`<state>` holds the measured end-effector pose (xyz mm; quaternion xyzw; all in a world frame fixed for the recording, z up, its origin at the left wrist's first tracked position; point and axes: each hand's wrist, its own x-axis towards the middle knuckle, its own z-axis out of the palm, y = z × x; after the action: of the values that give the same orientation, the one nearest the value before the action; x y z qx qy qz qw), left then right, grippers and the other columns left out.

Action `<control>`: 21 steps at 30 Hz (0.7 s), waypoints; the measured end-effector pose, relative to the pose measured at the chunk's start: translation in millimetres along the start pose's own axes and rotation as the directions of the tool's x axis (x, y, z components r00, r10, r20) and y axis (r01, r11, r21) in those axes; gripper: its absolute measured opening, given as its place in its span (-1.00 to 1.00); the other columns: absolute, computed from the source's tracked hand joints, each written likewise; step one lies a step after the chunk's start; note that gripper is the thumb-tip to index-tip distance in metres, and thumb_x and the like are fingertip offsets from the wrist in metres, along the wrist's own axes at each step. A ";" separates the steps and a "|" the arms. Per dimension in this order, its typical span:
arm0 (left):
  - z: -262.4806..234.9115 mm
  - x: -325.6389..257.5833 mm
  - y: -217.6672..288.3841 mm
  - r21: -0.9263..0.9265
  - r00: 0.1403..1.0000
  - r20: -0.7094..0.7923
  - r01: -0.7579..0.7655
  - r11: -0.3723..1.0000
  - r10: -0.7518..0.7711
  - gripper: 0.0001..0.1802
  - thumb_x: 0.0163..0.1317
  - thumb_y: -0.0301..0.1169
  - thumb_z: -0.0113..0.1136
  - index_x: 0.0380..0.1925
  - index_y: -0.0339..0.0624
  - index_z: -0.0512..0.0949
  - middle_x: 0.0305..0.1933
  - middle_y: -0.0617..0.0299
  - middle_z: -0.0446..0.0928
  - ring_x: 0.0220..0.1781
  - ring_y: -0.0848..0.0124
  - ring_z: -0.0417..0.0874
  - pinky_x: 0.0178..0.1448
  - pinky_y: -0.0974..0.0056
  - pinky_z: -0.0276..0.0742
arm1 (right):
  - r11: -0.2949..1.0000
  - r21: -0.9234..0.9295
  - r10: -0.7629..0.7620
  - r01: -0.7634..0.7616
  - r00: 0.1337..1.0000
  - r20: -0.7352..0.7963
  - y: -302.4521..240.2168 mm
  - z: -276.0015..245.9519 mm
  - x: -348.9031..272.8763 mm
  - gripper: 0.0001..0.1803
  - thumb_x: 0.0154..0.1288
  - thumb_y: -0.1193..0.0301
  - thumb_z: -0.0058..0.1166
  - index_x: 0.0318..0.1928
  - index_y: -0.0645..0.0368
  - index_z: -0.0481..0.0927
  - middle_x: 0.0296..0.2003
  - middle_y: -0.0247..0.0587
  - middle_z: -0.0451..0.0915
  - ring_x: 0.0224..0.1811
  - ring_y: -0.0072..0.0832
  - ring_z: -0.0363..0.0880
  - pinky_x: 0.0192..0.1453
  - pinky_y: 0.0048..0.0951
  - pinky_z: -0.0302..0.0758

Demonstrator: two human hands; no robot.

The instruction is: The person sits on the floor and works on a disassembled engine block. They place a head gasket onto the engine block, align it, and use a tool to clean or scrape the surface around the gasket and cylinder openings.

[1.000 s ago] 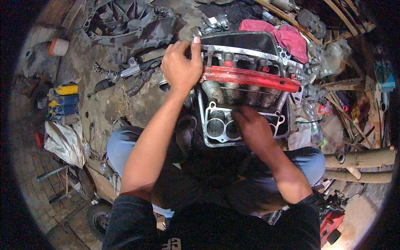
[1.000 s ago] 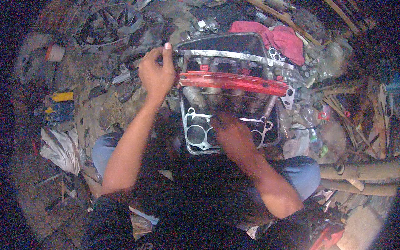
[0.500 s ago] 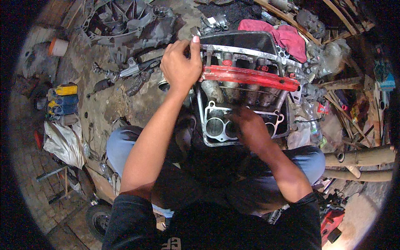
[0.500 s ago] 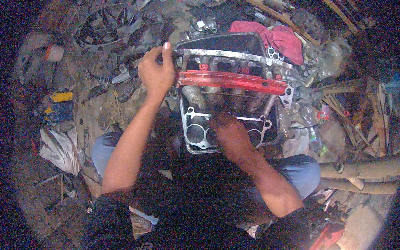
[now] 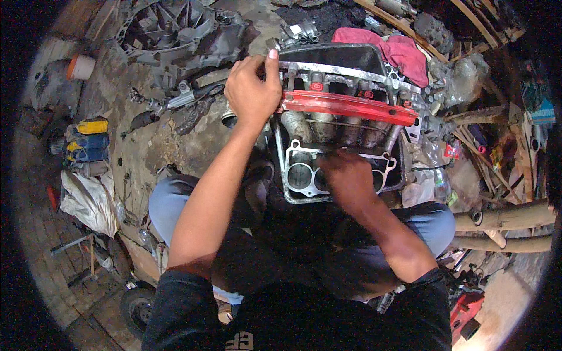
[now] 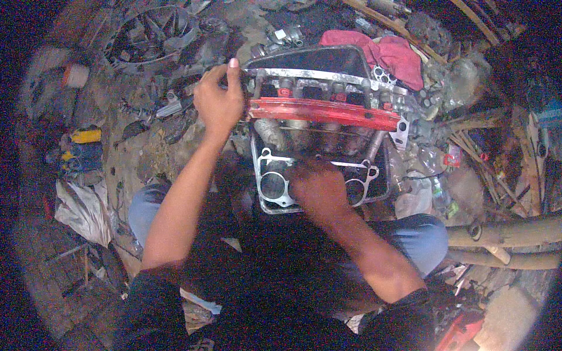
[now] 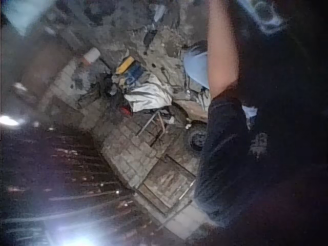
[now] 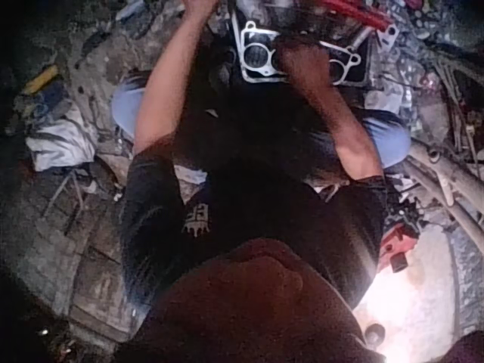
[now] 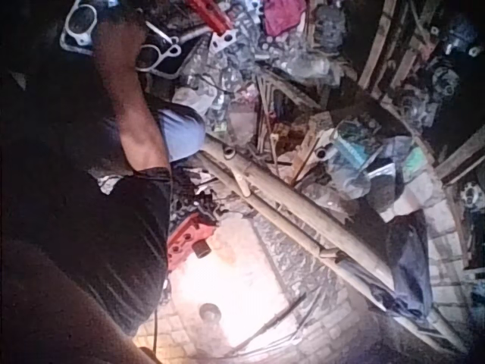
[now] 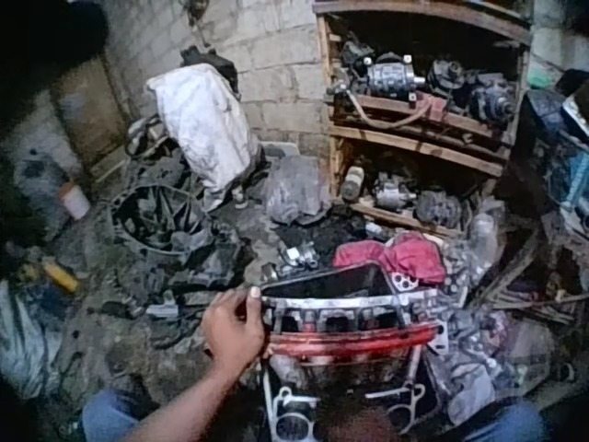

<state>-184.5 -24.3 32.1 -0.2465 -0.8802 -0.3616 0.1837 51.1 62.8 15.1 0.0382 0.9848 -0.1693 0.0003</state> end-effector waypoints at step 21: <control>-1.6 -1.5 4.1 0.029 0.997 0.034 0.065 0.997 -0.066 -0.46 0.42 0.04 0.16 -0.28 -0.30 0.75 -0.22 -0.14 0.72 -0.14 -0.11 0.75 0.04 -0.03 0.58 | 0.997 -0.051 0.046 -0.050 0.995 -0.086 -5.9 1.1 -0.2 -0.76 0.00 0.47 0.20 -0.25 0.24 0.68 -0.17 -0.01 0.66 0.14 -0.04 0.57 0.10 -0.09 0.65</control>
<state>-180.7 -23.4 34.7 -0.2211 -0.8959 -0.3507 0.1597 50.8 56.9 16.1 0.0691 0.9869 -0.1412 -0.0366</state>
